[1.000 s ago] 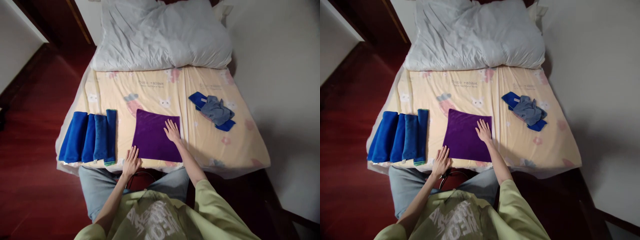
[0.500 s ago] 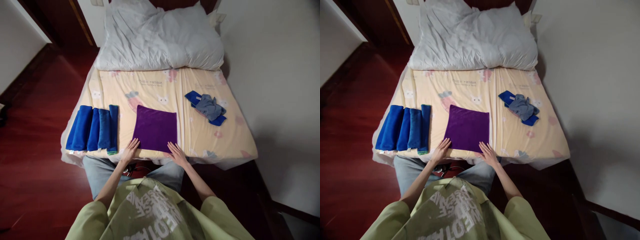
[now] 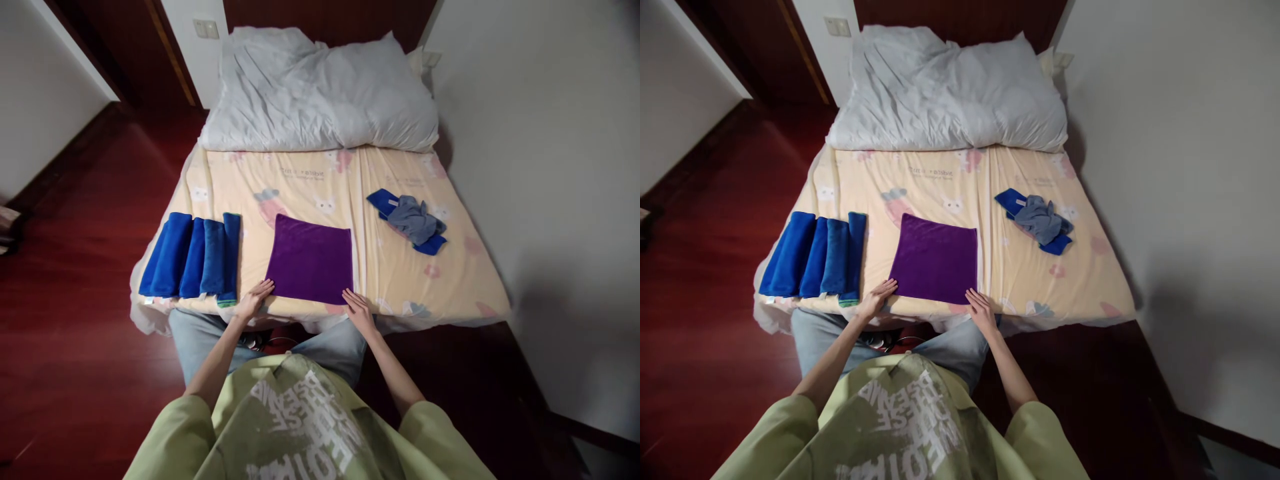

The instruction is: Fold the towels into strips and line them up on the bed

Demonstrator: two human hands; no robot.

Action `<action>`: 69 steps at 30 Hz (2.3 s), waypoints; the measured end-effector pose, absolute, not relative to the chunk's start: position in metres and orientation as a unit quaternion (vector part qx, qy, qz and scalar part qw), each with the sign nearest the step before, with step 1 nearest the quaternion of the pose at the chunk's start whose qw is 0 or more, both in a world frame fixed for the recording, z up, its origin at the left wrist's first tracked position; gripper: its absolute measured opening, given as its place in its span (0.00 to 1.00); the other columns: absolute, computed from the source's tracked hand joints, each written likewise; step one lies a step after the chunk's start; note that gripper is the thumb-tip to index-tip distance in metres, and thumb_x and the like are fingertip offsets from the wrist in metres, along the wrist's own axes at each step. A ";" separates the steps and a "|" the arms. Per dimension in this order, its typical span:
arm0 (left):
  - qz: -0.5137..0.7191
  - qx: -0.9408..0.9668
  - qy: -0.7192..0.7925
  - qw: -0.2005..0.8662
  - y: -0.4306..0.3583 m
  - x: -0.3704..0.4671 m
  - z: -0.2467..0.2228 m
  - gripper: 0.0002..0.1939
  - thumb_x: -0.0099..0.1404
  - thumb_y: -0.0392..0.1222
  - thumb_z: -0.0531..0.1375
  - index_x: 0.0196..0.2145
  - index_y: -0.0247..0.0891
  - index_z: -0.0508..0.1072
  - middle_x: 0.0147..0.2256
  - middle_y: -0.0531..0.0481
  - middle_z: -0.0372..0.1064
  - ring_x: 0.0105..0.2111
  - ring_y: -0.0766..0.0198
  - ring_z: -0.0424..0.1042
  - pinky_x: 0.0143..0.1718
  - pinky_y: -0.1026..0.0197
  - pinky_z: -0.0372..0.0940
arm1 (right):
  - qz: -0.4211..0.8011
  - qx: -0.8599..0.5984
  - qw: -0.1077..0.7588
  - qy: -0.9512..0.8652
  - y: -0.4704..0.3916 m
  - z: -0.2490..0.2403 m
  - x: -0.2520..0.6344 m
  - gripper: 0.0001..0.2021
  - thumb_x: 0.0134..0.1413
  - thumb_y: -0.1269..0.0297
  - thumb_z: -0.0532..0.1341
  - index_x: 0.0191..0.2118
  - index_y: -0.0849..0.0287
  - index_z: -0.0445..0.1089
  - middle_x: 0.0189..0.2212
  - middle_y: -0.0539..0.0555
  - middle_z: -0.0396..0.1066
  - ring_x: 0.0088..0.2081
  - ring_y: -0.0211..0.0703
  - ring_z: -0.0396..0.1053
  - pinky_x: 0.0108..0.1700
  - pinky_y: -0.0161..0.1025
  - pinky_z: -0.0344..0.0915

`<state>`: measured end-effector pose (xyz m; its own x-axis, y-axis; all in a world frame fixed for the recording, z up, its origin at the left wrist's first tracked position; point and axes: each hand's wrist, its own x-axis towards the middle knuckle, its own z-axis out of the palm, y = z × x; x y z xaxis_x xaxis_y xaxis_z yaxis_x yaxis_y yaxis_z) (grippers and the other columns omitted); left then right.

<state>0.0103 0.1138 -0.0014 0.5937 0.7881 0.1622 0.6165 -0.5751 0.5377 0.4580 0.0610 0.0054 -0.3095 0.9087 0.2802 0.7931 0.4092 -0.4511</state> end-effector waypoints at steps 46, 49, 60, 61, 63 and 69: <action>0.359 0.755 0.459 0.300 0.088 -0.003 -0.022 0.20 0.64 0.31 0.53 0.45 0.43 0.81 0.48 0.45 0.78 0.52 0.57 0.75 0.57 0.50 0.70 | 0.104 -0.539 0.419 -0.723 0.022 -0.028 0.449 0.23 0.59 0.75 0.51 0.49 0.51 0.79 0.48 0.55 0.79 0.51 0.49 0.77 0.52 0.51 0.74; 0.379 0.714 0.498 0.314 0.087 0.002 -0.014 0.17 0.66 0.36 0.54 0.45 0.44 0.81 0.50 0.45 0.77 0.53 0.56 0.75 0.57 0.50 0.69 | 0.141 -0.566 0.445 -0.680 0.023 -0.027 0.447 0.19 0.59 0.72 0.53 0.46 0.53 0.80 0.47 0.56 0.79 0.51 0.49 0.77 0.54 0.52 0.73; 0.404 0.618 0.584 0.338 0.103 0.017 -0.001 0.19 0.68 0.54 0.56 0.42 0.39 0.79 0.40 0.46 0.80 0.40 0.55 0.78 0.44 0.56 0.72 | 0.256 -0.645 0.478 -0.538 0.037 -0.026 0.452 0.17 0.57 0.56 0.58 0.44 0.59 0.79 0.43 0.61 0.80 0.45 0.55 0.78 0.50 0.51 0.74; 0.406 0.616 0.587 0.334 0.105 0.019 -0.001 0.19 0.68 0.54 0.55 0.42 0.39 0.79 0.40 0.46 0.80 0.39 0.56 0.78 0.43 0.57 0.71 | 0.259 -0.648 0.484 -0.528 0.039 -0.027 0.452 0.18 0.56 0.54 0.59 0.44 0.59 0.79 0.43 0.62 0.80 0.45 0.55 0.78 0.49 0.51 0.74; 0.409 0.610 0.594 0.327 0.108 0.022 0.000 0.20 0.68 0.55 0.55 0.42 0.38 0.78 0.39 0.46 0.80 0.38 0.56 0.78 0.42 0.57 0.71 | 0.264 -0.653 0.492 -0.512 0.043 -0.029 0.452 0.19 0.56 0.52 0.59 0.43 0.60 0.79 0.43 0.63 0.80 0.45 0.56 0.77 0.49 0.51 0.73; 0.390 0.598 0.630 0.304 0.119 0.029 0.000 0.21 0.67 0.56 0.54 0.42 0.38 0.78 0.37 0.45 0.79 0.36 0.55 0.78 0.40 0.57 0.70 | 0.253 -0.692 0.476 -0.480 0.067 -0.029 0.453 0.29 0.54 0.39 0.58 0.43 0.62 0.78 0.40 0.65 0.80 0.42 0.57 0.77 0.48 0.50 0.71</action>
<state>0.0291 0.1194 -0.0001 -0.0995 0.9915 0.0843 0.5171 -0.0209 0.8556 0.4528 0.0672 -0.0287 0.4108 0.9055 0.1066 0.4225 -0.0855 -0.9023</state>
